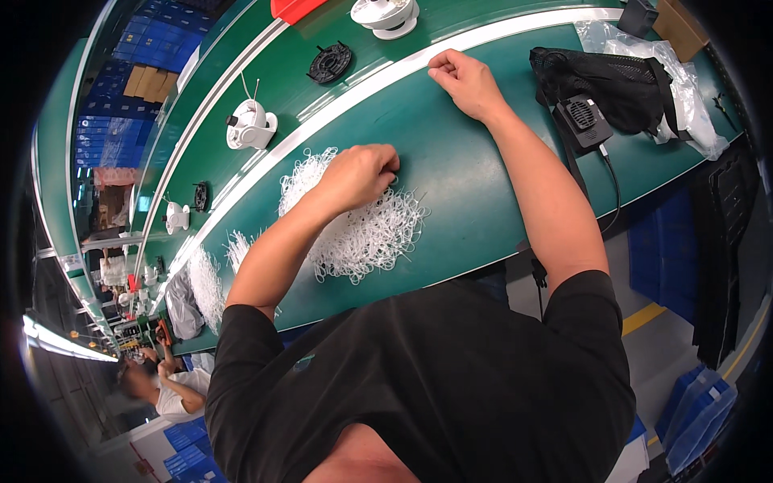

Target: The person assembles small white electronic devices on a green workbench. They pick up the devices, insert small white plastic components into them, and place the finished units on the table. The person also handles a pile of white zip ties, separating and organizing them.

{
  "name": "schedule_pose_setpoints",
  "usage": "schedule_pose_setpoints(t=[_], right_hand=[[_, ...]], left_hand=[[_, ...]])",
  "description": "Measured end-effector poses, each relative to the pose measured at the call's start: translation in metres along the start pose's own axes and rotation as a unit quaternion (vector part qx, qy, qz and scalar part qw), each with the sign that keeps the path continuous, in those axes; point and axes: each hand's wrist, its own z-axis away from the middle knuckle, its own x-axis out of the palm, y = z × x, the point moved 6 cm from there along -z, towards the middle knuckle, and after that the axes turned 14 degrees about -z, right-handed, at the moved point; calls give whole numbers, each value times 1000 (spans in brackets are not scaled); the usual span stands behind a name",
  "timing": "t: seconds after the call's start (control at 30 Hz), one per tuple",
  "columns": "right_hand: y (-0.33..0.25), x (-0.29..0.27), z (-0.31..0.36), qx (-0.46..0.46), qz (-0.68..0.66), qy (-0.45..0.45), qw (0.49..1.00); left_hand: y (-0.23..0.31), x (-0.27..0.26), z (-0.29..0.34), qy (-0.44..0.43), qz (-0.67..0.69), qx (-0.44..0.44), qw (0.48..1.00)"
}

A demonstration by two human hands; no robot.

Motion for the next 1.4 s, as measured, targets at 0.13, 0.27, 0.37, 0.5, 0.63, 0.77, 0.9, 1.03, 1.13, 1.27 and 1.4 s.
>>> schedule_pose_setpoints(t=[0.13,0.27,0.37,0.5,0.63,0.77,0.9,1.03,1.13,1.27,1.4], right_hand=[[-1,1,1,5,1,-1,1000],[0,0,1,2,1,-8,1000],[0,1,1,6,-2,-11,1000],[0,1,0,-1,-9,-7,1000],[-1,2,0,3,-4,-8,1000],[0,2,0,-4,-3,-5,1000],[0,4,0,-9,-8,-8,1000],[2,5,-2,-18,-10,-12,1000],[-1,4,0,-15,5,-12,1000],[-6,2,3,-9,12,-9,1000],[-4,5,1,-13,7,-13,1000]], left_hand=[[-8,-7,-8,107,1,-32,994],[-24,-15,-14,130,70,-86,985],[-26,-13,-15,56,106,-92,989],[-11,-1,-12,5,68,-107,992],[-3,1,-10,15,50,-100,994],[4,-4,-4,73,25,-71,995],[8,3,1,93,-27,-14,995],[14,2,-2,118,-62,24,991],[18,3,-5,105,-66,54,991],[-19,-21,-5,116,150,-45,981],[-105,-44,16,248,426,-132,860]])
